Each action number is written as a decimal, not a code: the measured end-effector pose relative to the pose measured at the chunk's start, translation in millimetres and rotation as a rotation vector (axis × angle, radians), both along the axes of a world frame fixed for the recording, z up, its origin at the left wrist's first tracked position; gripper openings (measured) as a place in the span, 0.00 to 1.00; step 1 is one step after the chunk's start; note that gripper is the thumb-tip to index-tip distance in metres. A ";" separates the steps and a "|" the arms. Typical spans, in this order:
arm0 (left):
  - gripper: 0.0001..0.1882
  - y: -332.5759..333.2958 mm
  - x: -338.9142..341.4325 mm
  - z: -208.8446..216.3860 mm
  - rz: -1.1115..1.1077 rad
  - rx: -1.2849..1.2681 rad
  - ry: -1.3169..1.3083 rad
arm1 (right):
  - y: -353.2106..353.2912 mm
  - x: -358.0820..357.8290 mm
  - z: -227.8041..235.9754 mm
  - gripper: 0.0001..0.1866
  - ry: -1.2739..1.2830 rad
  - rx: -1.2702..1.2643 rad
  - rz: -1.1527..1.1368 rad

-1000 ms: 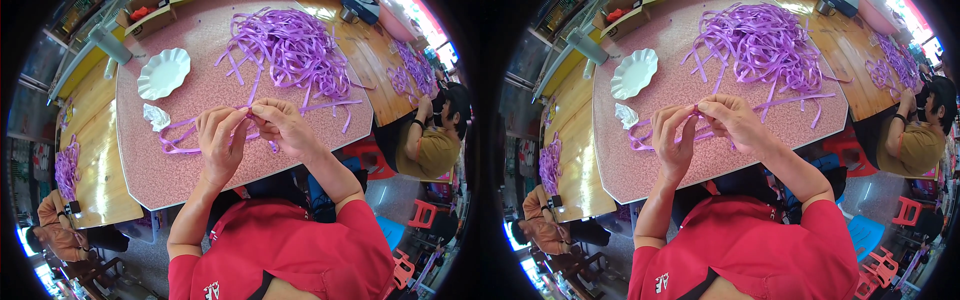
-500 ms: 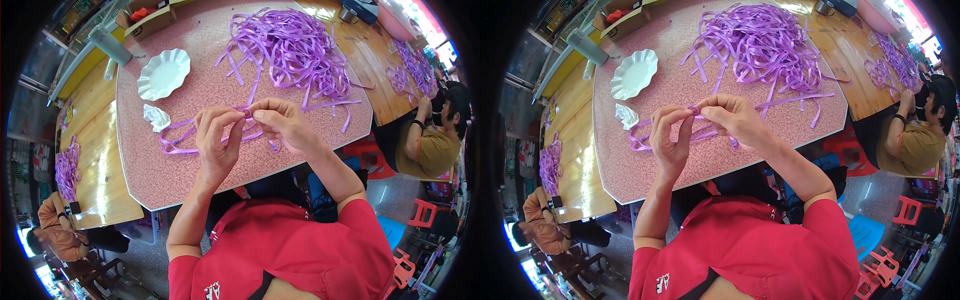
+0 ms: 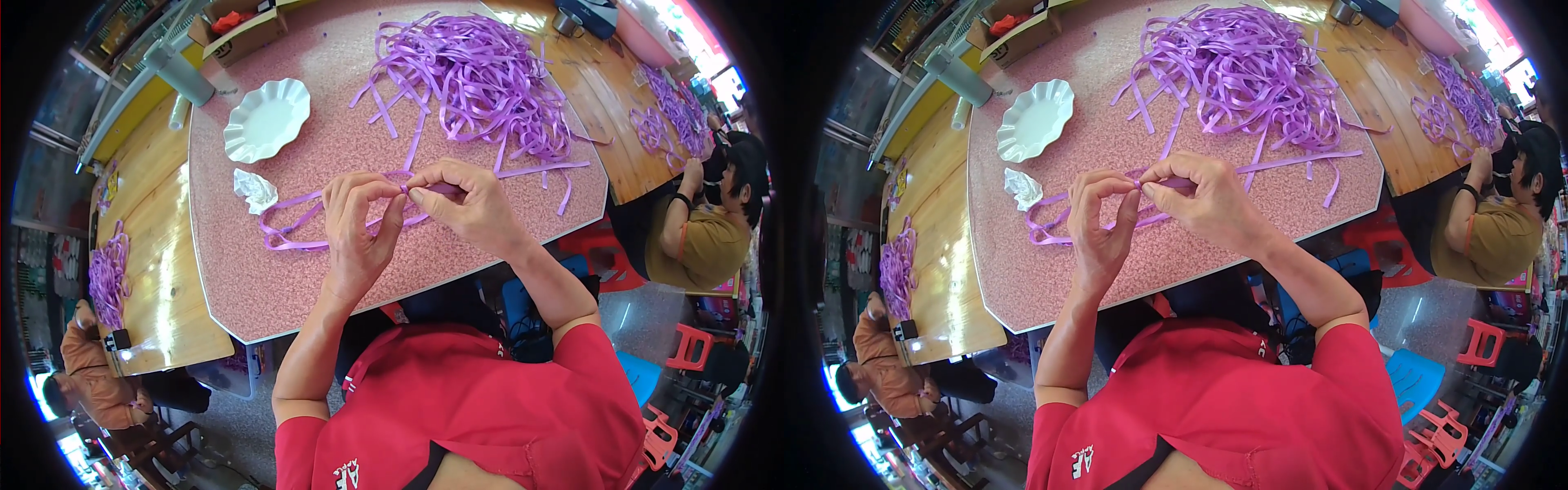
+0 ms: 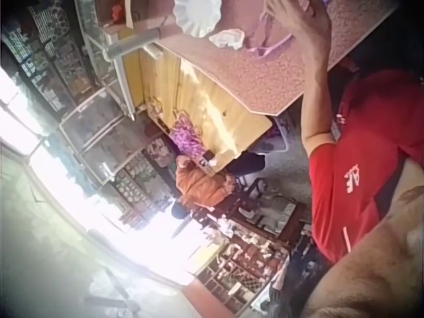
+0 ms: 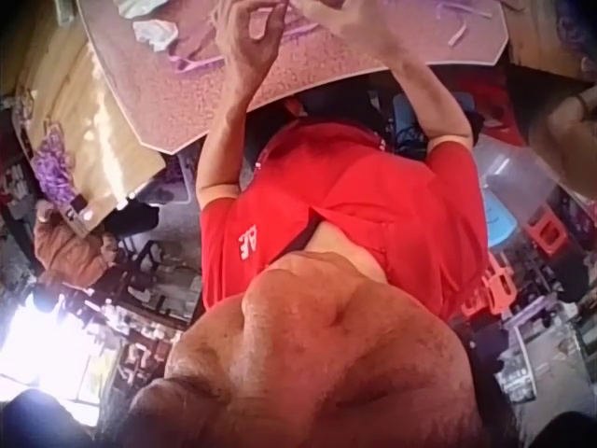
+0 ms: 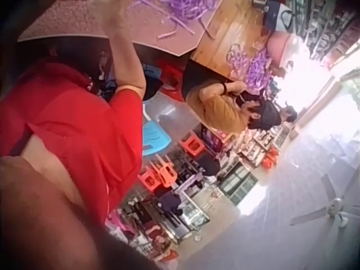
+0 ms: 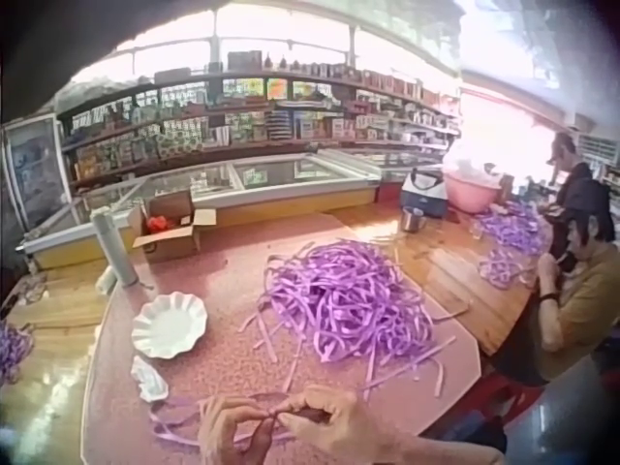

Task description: Tying knots in long purple plastic strips.

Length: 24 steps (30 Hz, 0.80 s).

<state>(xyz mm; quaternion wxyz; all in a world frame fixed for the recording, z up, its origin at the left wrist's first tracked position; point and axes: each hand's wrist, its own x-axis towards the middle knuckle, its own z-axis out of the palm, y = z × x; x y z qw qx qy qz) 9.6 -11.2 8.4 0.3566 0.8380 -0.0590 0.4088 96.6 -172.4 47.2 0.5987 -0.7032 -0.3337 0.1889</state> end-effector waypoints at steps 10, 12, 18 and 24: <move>0.11 -1.4 0.2 -2.2 -0.048 0.024 0.074 | -7.0 18.0 -17.3 0.08 0.078 -0.017 0.148; 0.11 -2.8 -0.3 -3.8 -0.082 0.014 0.119 | -7.7 19.9 -20.2 0.08 0.092 0.041 0.176; 0.11 -5.5 -4.1 -10.1 -0.086 -0.082 0.201 | -6.4 16.6 -19.7 0.07 0.106 -0.062 0.170; 0.11 -5.4 -5.2 -12.3 -0.077 -0.140 0.240 | -8.4 12.6 -14.8 0.08 0.044 -0.122 0.085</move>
